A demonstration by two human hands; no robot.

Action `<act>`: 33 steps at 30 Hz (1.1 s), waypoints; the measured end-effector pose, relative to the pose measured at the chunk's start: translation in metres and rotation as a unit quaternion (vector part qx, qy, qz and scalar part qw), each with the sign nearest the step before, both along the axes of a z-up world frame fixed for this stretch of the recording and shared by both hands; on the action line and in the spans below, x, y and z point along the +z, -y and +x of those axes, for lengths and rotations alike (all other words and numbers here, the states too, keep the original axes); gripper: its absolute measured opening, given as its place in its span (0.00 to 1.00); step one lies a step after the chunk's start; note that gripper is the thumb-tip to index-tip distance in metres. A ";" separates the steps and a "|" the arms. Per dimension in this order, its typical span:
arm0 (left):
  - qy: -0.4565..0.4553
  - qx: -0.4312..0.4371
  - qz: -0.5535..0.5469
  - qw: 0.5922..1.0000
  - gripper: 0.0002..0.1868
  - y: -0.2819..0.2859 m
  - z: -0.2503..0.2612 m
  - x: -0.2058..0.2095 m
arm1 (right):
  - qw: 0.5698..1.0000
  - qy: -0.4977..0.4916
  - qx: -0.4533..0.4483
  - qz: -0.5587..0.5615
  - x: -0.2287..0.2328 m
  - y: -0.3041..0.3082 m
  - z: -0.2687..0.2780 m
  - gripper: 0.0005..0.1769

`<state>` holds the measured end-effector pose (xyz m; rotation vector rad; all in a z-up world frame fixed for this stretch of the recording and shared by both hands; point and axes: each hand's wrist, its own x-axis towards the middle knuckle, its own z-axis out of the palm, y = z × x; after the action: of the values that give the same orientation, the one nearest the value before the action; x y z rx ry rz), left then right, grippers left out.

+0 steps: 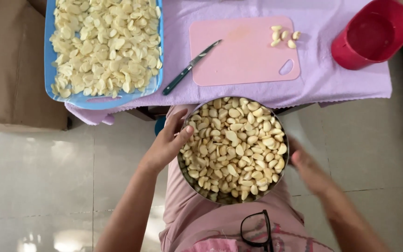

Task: Sorting and slicing garlic cloves from a large bowl onto a cutting board and tray.

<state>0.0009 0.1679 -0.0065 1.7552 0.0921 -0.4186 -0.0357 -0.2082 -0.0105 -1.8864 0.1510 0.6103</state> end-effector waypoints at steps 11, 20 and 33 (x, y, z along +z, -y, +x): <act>0.192 0.051 -0.123 0.972 0.44 0.012 -0.042 -0.009 | 0.957 0.077 -0.193 0.202 -0.027 -0.048 -0.041 0.53; 0.050 0.136 -0.216 0.966 0.41 0.029 -0.052 -0.011 | 0.951 0.081 -0.178 0.241 0.008 -0.076 -0.019 0.52; 0.257 0.155 -0.134 0.944 0.45 0.023 -0.056 0.012 | 0.931 0.243 -0.101 0.254 0.040 -0.076 0.013 0.47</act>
<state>-0.0551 0.1449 0.0059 1.4968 -0.0602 0.2545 -0.0230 -0.1326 0.0294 -1.4368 -0.1287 0.0158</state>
